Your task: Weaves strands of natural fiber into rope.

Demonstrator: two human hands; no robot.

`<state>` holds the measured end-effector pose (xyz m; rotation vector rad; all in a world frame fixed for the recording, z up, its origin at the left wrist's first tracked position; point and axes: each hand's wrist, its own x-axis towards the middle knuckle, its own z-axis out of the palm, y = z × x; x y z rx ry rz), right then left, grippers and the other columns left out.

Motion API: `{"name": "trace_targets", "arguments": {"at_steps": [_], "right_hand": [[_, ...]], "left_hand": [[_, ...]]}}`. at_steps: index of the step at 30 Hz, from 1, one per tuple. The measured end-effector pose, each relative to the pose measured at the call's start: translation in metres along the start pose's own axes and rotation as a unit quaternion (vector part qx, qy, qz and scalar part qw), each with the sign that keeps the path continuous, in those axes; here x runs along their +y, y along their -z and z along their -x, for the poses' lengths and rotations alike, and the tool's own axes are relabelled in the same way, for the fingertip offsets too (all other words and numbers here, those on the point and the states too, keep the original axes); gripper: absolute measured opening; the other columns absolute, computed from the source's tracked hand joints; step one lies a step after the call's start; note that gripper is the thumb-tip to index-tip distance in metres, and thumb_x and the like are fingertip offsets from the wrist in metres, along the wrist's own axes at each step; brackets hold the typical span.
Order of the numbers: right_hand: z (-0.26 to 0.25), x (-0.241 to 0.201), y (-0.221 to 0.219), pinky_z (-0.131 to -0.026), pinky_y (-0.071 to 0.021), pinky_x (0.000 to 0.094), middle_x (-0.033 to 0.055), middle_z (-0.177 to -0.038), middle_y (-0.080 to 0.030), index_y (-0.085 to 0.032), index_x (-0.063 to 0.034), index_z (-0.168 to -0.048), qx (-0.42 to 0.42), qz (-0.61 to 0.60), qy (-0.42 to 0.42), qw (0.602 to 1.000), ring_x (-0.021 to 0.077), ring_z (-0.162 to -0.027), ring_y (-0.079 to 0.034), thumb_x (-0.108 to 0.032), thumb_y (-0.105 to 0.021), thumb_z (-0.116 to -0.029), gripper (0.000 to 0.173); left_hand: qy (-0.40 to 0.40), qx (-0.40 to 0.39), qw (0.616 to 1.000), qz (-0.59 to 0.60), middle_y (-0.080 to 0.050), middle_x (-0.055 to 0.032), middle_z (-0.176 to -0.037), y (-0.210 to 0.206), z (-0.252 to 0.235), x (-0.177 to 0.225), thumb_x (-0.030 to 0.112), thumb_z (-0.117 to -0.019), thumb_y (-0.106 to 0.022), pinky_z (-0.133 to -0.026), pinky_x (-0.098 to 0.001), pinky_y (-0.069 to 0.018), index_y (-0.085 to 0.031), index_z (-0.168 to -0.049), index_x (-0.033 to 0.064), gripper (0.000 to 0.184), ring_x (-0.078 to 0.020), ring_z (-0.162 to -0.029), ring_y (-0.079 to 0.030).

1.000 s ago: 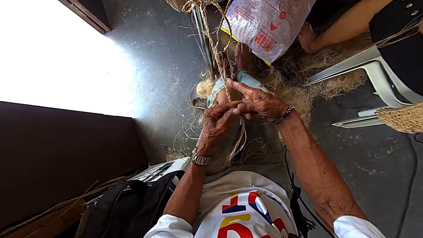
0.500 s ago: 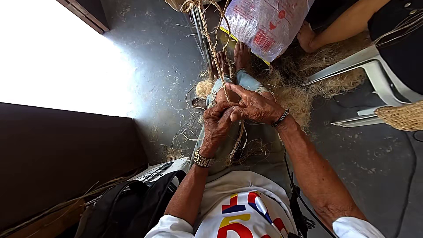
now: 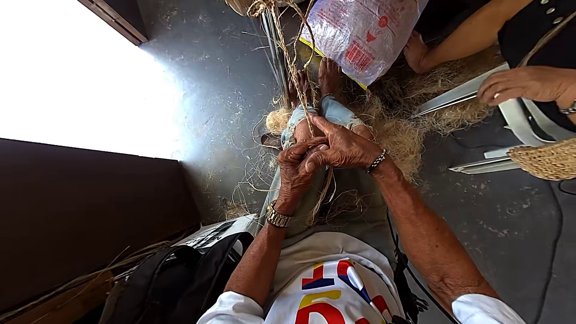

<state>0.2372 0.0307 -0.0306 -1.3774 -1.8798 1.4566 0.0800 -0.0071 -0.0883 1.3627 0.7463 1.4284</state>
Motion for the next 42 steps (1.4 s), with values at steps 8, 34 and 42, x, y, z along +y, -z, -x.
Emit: {"name": "trace_targets", "arguments": {"at_steps": [8, 34, 42], "right_hand": [[0.009, -0.002, -0.019, -0.108, -0.0468, 0.0488, 0.022, -0.149, -0.053, -0.024, -0.001, -0.162, 0.075, 0.117, 0.012, 0.99, 0.0315, -0.13, -0.058, -0.071, -0.068, -0.0819, 0.116], [0.045, 0.022, -0.015, -0.046, -0.0384, 0.0184, 0.0014, -0.067, -0.053, -0.065, -0.0028, -0.094, 0.229, -0.05, 0.148, 0.961, 0.0057, -0.051, -0.045, -0.004, -0.055, -0.0982, 0.011], [0.039, 0.015, -0.032, -0.07, -0.0508, 0.0221, 0.0041, -0.09, -0.067, -0.06, -0.0053, -0.094, 0.27, -0.078, 0.102, 0.954, 0.0066, -0.081, -0.063, -0.008, -0.045, -0.1032, 0.018]], "left_hand": [[0.004, 0.042, 0.999, -0.008, -0.072, 0.0053, -0.089, -0.001, 0.002, -0.002, 0.01, -0.0953, -0.069, -0.074, -0.021, -0.0573, -0.076, -0.09, 0.0089, 0.009, -0.002, -0.081, -0.067], [0.052, 0.005, 0.998, 0.024, -0.058, 0.003, -0.068, -0.001, 0.004, 0.003, 0.01, -0.0999, -0.065, -0.044, -0.0162, -0.0405, -0.068, -0.1, 0.0081, 0.004, -0.0026, -0.048, -0.045], [0.06, 0.002, 0.996, 0.063, -0.061, 0.002, -0.072, 0.0, 0.003, 0.003, 0.011, -0.0994, -0.065, -0.045, -0.016, -0.0421, -0.069, -0.102, 0.0076, 0.006, -0.0021, -0.05, -0.047]]}}
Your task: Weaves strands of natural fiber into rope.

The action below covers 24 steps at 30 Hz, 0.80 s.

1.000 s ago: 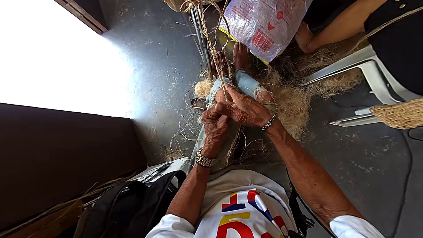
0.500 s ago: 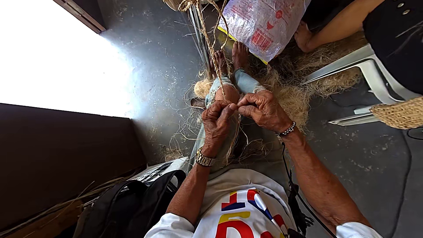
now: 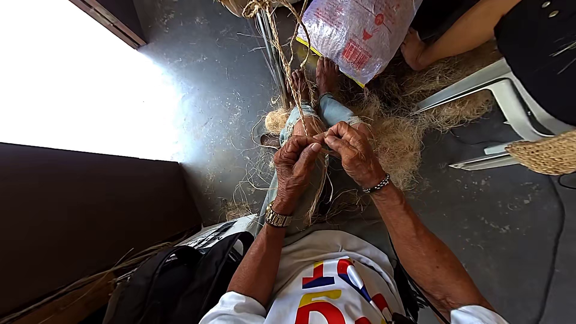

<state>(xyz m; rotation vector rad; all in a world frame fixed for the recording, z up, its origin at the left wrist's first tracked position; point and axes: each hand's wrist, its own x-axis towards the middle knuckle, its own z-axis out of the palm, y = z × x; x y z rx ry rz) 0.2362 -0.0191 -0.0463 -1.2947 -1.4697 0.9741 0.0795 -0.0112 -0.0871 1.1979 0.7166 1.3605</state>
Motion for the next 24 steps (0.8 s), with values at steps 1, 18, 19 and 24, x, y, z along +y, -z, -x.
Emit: {"name": "trace_targets", "arguments": {"at_steps": [1, 18, 19, 24], "right_hand": [[0.0, 0.0, -0.002, -0.063, -0.046, 0.0208, 0.0031, -0.083, -0.061, -0.06, -0.0058, -0.093, -0.009, 0.0, -0.013, 1.0, 0.0064, -0.072, -0.057, -0.008, -0.046, -0.1033, 0.018], [0.0, 0.003, 0.0, -0.039, -0.023, 0.0164, -0.0014, -0.062, -0.047, -0.058, -0.0116, -0.085, -0.023, -0.149, -0.094, 0.984, 0.0033, -0.043, -0.031, -0.01, -0.047, -0.0997, 0.018], [0.0, 0.004, 0.0, -0.039, -0.0235, 0.0164, -0.0011, -0.062, -0.048, -0.058, -0.0114, -0.085, -0.021, -0.151, -0.088, 0.984, 0.0033, -0.043, -0.032, -0.01, -0.047, -0.0997, 0.018], [0.001, 0.009, 0.0, -0.038, -0.0245, 0.0163, -0.0007, -0.062, -0.048, -0.058, -0.0109, -0.086, -0.023, -0.162, -0.071, 0.984, 0.0036, -0.042, -0.032, -0.01, -0.047, -0.0997, 0.018]], "left_hand": [[0.0, 0.001, 1.0, -0.002, -0.061, 0.002, -0.073, 0.0, 0.0, 0.0, 0.01, -0.0994, -0.065, -0.046, -0.0159, -0.0426, -0.069, -0.102, 0.007, 0.006, -0.002, -0.05, -0.048], [0.037, 0.014, 0.995, -0.09, -0.055, 0.0009, -0.069, 0.0, 0.003, 0.007, 0.015, -0.1074, -0.05, -0.044, -0.0177, -0.0412, -0.058, -0.126, 0.0123, 0.021, -0.0041, -0.048, -0.045], [0.044, 0.013, 0.994, -0.101, -0.056, 0.0009, -0.071, 0.001, 0.003, 0.008, 0.016, -0.1081, -0.048, -0.045, -0.0179, -0.0417, -0.059, -0.127, 0.0124, 0.022, -0.0043, -0.049, -0.046], [0.117, -0.016, 0.99, -0.076, -0.052, 0.0018, -0.065, 0.007, 0.0, 0.01, 0.022, -0.1099, -0.043, -0.043, -0.018, -0.039, -0.064, -0.114, 0.0127, 0.023, -0.0048, -0.046, -0.043]]}}
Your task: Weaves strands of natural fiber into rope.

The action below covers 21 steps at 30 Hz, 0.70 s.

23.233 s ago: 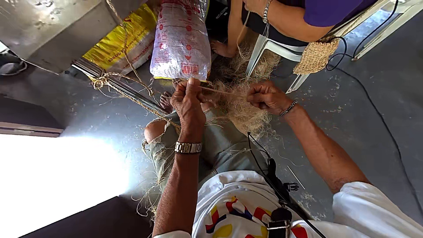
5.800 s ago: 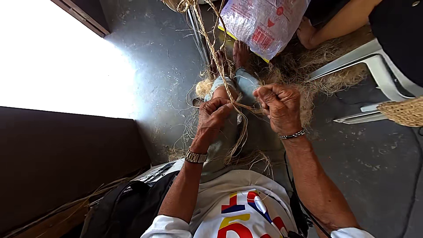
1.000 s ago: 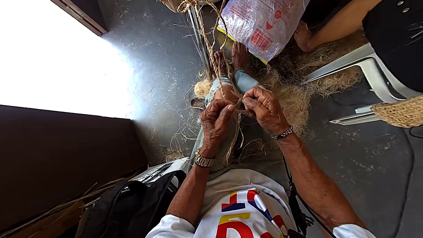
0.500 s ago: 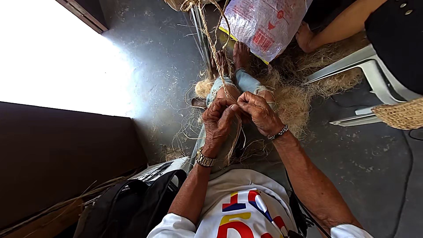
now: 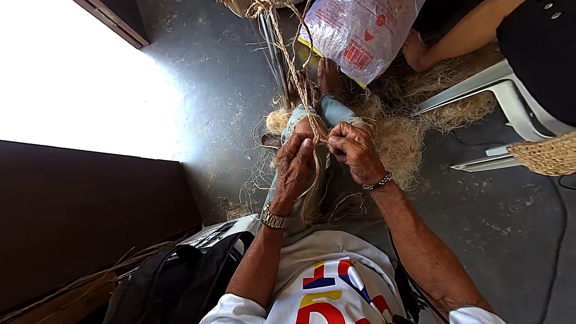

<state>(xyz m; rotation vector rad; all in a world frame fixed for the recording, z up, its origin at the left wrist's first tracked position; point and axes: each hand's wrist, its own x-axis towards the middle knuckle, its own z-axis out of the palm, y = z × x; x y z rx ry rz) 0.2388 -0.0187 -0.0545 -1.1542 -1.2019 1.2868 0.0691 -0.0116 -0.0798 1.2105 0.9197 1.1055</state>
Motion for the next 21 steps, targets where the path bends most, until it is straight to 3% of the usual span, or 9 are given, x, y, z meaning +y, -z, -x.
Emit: {"name": "trace_targets", "arguments": {"at_steps": [4, 11, 15, 17, 21], "right_hand": [[0.001, 0.002, -0.001, -0.038, -0.0245, 0.0166, -0.0003, -0.062, -0.049, -0.06, -0.0105, -0.087, -0.004, -0.006, 0.004, 1.0, 0.0037, -0.042, -0.032, -0.01, -0.048, -0.1, 0.018], [0.002, 0.007, -0.003, -0.043, -0.0312, 0.017, 0.0001, -0.069, -0.054, -0.06, -0.0096, -0.091, 0.028, 0.02, 0.022, 0.999, 0.0045, -0.048, -0.04, -0.01, -0.049, -0.1011, 0.015], [0.005, 0.006, -0.014, -0.054, -0.0449, 0.0212, 0.0022, -0.073, -0.055, -0.061, -0.0047, -0.093, 0.089, 0.101, 0.058, 0.989, 0.0077, -0.059, -0.052, -0.009, -0.05, -0.1012, 0.014], [0.008, 0.008, -0.02, -0.063, -0.0503, 0.0227, 0.0042, -0.083, -0.062, -0.063, -0.0026, -0.094, 0.122, 0.134, 0.079, 0.98, 0.0079, -0.07, -0.059, -0.007, -0.052, -0.101, 0.014], [0.012, 0.013, -0.03, -0.075, -0.053, 0.0224, 0.0082, -0.101, -0.067, -0.066, -0.0006, -0.095, 0.167, 0.161, 0.094, 0.968, 0.0086, -0.087, -0.063, -0.005, -0.057, -0.0991, 0.011]], "left_hand": [[0.069, -0.037, 0.993, 0.093, -0.05, 0.0026, -0.058, 0.005, -0.005, 0.006, 0.021, -0.1095, -0.044, -0.041, -0.016, -0.0368, -0.065, -0.102, 0.0112, 0.024, -0.0033, -0.043, -0.042], [0.078, -0.031, 0.989, 0.119, -0.054, 0.0023, -0.061, 0.005, -0.006, 0.007, 0.012, -0.1059, -0.044, -0.04, -0.0145, -0.0347, -0.067, -0.105, 0.0091, 0.023, -0.0017, -0.043, -0.04], [0.041, -0.03, 0.995, 0.088, -0.058, 0.0018, -0.064, 0.004, -0.005, 0.001, 0.01, -0.1033, -0.05, -0.041, -0.0153, -0.0355, -0.068, -0.104, 0.0084, 0.018, -0.0018, -0.044, -0.041], [0.028, -0.028, 0.995, 0.087, -0.06, 0.0014, -0.067, 0.003, -0.004, -0.001, 0.009, -0.1031, -0.054, -0.041, -0.0153, -0.0362, -0.069, -0.103, 0.0079, 0.015, -0.0016, -0.045, -0.042], [0.009, -0.008, 0.997, 0.074, -0.063, 0.0011, -0.07, 0.0, -0.005, -0.002, 0.008, -0.1013, -0.059, -0.041, -0.0163, -0.0366, -0.072, -0.102, 0.0089, 0.012, -0.0017, -0.045, -0.042]]}}
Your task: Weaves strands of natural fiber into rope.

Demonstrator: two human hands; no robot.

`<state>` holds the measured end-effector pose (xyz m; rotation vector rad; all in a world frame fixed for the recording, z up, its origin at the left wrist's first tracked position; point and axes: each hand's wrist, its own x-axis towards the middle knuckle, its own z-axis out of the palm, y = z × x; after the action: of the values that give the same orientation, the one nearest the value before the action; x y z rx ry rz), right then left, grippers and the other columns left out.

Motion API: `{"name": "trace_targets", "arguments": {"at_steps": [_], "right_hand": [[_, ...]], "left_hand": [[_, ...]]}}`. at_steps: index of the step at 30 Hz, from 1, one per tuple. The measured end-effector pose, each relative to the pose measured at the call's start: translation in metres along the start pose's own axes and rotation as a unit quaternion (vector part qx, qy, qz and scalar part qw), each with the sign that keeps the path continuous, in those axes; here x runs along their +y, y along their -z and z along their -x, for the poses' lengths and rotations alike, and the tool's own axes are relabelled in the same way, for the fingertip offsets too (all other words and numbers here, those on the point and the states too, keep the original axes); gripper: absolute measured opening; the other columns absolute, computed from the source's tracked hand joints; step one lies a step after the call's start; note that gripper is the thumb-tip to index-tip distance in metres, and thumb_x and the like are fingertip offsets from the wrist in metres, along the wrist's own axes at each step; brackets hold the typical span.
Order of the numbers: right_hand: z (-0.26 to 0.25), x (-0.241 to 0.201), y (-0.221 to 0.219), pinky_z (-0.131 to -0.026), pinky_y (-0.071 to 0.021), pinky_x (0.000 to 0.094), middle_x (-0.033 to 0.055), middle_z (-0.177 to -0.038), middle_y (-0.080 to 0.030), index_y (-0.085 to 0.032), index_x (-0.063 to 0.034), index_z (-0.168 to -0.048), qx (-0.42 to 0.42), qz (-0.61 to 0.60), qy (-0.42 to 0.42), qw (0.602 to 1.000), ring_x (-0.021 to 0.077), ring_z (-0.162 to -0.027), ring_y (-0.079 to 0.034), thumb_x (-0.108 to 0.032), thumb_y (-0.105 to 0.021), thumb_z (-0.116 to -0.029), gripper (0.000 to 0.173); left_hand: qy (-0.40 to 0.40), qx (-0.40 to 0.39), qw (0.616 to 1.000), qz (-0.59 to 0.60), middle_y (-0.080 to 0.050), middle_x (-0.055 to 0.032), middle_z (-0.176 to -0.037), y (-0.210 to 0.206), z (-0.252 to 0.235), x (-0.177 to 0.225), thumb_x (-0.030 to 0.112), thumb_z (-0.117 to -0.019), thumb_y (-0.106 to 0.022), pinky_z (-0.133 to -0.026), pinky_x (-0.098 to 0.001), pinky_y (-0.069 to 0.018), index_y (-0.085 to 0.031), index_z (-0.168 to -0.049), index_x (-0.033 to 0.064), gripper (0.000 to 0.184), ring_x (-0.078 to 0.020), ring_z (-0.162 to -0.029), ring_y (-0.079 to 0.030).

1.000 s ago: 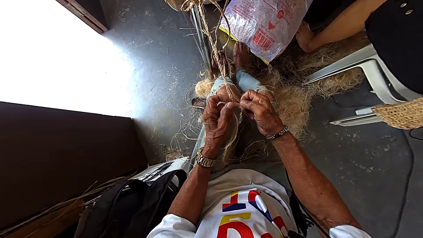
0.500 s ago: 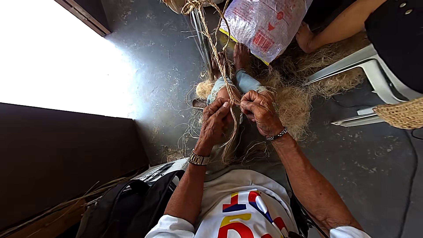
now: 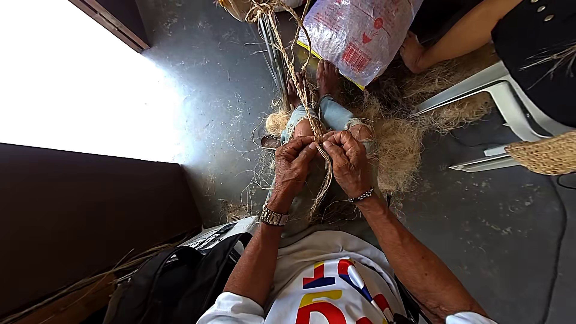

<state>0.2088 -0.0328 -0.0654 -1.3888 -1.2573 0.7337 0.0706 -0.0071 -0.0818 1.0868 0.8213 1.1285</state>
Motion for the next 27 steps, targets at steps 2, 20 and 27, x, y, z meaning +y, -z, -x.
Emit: {"name": "trace_targets", "arguments": {"at_steps": [2, 20, 27], "right_hand": [[0.0026, 0.002, -0.003, -0.083, -0.0547, 0.0256, 0.012, -0.107, -0.067, -0.067, 0.0013, -0.093, 0.016, 0.005, 0.012, 1.0, 0.0128, -0.097, -0.065, -0.003, -0.058, -0.0973, 0.011], [-0.0009, -0.0017, 0.0, -0.072, -0.0506, 0.0247, 0.0107, -0.088, -0.063, -0.066, 0.0003, -0.085, 0.003, 0.084, 0.074, 0.994, 0.0145, -0.082, -0.061, -0.001, -0.057, -0.0886, 0.01], [0.0012, -0.0011, -0.0029, -0.072, -0.0519, 0.0267, 0.0117, -0.085, -0.062, -0.065, 0.0009, -0.083, 0.013, 0.116, 0.104, 0.988, 0.0178, -0.081, -0.062, 0.001, -0.058, -0.0862, 0.008]], "left_hand": [[-0.011, 0.01, 1.0, -0.009, -0.064, 0.0005, -0.071, -0.0016, -0.0001, -0.0002, 0.007, -0.1002, -0.062, -0.041, -0.017, -0.0382, -0.073, -0.101, 0.0084, 0.011, -0.0024, -0.046, -0.044], [0.014, 0.027, 0.999, -0.025, -0.06, 0.0003, -0.064, -0.0056, 0.0004, 0.003, 0.01, -0.0978, -0.062, -0.039, -0.018, -0.0358, -0.073, -0.095, 0.0117, 0.012, -0.0032, -0.042, -0.042], [0.003, 0.037, 0.997, -0.064, -0.064, 0.0009, -0.072, -0.0078, 0.0046, 0.0036, 0.011, -0.0988, -0.062, -0.05, -0.0204, -0.049, -0.07, -0.095, 0.0125, 0.008, -0.005, -0.057, -0.057]]}}
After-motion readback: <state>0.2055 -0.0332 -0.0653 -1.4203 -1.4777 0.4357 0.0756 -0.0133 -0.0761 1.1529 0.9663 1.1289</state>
